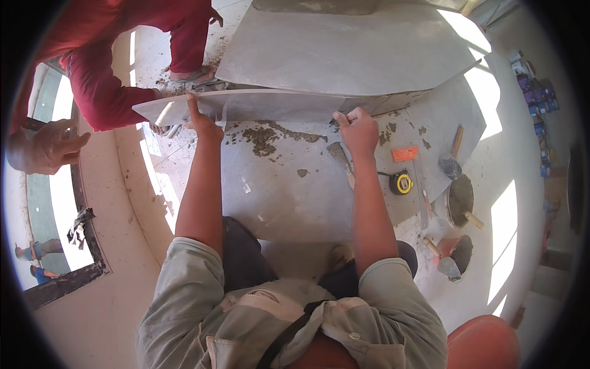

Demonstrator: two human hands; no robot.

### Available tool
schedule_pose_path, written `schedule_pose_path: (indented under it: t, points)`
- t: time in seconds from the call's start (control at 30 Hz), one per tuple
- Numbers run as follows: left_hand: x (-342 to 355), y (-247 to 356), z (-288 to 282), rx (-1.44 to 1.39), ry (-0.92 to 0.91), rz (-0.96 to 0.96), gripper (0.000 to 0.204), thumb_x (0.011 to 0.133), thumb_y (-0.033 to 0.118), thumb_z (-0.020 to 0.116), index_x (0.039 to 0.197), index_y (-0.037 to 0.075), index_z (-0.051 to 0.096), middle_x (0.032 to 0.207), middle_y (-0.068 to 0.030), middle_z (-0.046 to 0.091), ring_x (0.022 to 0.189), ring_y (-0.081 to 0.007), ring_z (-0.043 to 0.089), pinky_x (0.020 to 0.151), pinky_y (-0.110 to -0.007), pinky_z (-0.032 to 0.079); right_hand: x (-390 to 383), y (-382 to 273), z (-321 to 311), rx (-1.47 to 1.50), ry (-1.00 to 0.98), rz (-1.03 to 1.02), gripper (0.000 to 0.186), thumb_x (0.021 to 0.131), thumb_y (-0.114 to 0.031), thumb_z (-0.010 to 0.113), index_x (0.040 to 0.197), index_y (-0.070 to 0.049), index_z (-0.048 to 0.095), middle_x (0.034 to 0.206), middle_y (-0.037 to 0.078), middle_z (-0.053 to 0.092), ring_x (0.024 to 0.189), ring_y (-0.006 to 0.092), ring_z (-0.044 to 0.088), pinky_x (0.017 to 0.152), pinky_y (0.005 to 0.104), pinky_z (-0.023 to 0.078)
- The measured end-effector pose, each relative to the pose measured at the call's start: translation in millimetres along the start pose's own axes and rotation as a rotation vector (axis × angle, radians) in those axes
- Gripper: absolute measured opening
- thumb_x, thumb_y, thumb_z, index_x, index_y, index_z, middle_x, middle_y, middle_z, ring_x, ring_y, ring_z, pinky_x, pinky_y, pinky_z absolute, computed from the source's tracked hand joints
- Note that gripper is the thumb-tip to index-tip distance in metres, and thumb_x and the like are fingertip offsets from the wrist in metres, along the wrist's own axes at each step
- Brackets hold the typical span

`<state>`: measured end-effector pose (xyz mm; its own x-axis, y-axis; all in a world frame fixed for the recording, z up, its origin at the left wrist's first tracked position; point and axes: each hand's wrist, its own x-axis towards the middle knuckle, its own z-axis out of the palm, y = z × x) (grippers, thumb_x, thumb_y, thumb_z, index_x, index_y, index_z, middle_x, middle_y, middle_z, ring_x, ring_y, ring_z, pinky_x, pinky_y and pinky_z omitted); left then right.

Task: The person cuts a tile with an angle grinder and then fits it onto a curved masonry structure using mortar and a trowel.

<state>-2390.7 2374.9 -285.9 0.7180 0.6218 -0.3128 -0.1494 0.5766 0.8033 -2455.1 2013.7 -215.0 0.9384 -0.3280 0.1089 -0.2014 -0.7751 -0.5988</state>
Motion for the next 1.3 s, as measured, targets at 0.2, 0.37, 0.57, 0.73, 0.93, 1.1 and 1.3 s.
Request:
schedule_pose_path:
  t: [0.2, 0.37, 0.57, 0.73, 0.93, 1.1, 1.3]
  points:
    - [-23, 6, 15, -0.044, -0.2, -0.136, 0.103, 0.081, 0.067, 0.075, 0.159, 0.018, 0.03, 0.16, -0.0105, 0.033, 0.146, -0.033, 0.032, 0.114, -0.054, 0.035, -19, 22, -27, -0.255, -0.322, 0.233, 0.045, 0.082, -0.04, 0.083, 0.108, -0.005, 0.073, 0.108, 0.016, 0.074, 0.106, 0.0328, 0.071, 0.089, 0.0423, 0.058]
    - [29, 2, 1, -0.115, -0.328, -0.267, 0.078, 0.083, 0.056, 0.074, 0.146, 0.018, 0.048, 0.147, -0.0087, 0.05, 0.13, -0.0339, 0.051, 0.108, -0.057, 0.042, -30, 32, -42, -0.223, -0.226, 0.22, 0.041, 0.077, -0.033, 0.086, 0.1, -0.001, 0.073, 0.107, 0.02, 0.074, 0.103, 0.0349, 0.072, 0.088, 0.0425, 0.058]
    - [26, 5, 4, -0.247, -0.25, -0.421, 0.084, 0.079, 0.059, 0.078, 0.144, 0.016, 0.049, 0.147, -0.0071, 0.048, 0.132, -0.0338, 0.047, 0.108, -0.06, 0.041, -42, 20, -28, -0.017, -0.188, 0.058, 0.064, 0.074, -0.017, 0.083, 0.129, 0.003, 0.056, 0.114, 0.023, 0.07, 0.111, 0.0383, 0.067, 0.094, 0.0464, 0.054]
    - [-8, 26, 17, -0.249, -0.163, -0.413, 0.088, 0.076, 0.062, 0.079, 0.147, 0.02, 0.047, 0.151, -0.009, 0.043, 0.137, -0.034, 0.04, 0.109, -0.063, 0.036, -38, 9, -6, 0.02, -0.227, -0.037, 0.059, 0.08, -0.022, 0.083, 0.126, 0.0, 0.055, 0.119, 0.023, 0.067, 0.115, 0.0392, 0.064, 0.097, 0.0467, 0.052]
    - [-16, 35, 16, -0.245, -0.077, -0.502, 0.074, 0.085, 0.06, 0.073, 0.144, 0.019, 0.052, 0.147, -0.0109, 0.047, 0.131, -0.0326, 0.047, 0.104, -0.058, 0.045, -44, 0, 0, 0.141, -0.179, -0.099, 0.037, 0.087, -0.02, 0.078, 0.108, 0.003, 0.058, 0.104, 0.026, 0.066, 0.106, 0.0409, 0.066, 0.09, 0.0506, 0.051]
    - [-10, 28, 7, -0.337, -0.2, -0.433, 0.086, 0.081, 0.064, 0.076, 0.149, 0.02, 0.046, 0.153, -0.0116, 0.041, 0.136, -0.0342, 0.043, 0.109, -0.06, 0.039, -47, 10, 3, 0.22, -0.166, -0.09, 0.031, 0.088, -0.019, 0.077, 0.097, 0.004, 0.059, 0.089, 0.025, 0.066, 0.094, 0.0417, 0.067, 0.081, 0.0523, 0.05]
    - [-22, 19, 11, -0.207, -0.155, -0.391, 0.089, 0.081, 0.071, 0.072, 0.151, 0.022, 0.044, 0.155, -0.0096, 0.041, 0.137, -0.0336, 0.043, 0.11, -0.061, 0.037, -63, 19, 2, 0.183, -0.155, -0.085, 0.031, 0.086, -0.021, 0.079, 0.088, 0.004, 0.06, 0.089, 0.025, 0.066, 0.091, 0.0432, 0.067, 0.078, 0.053, 0.049]
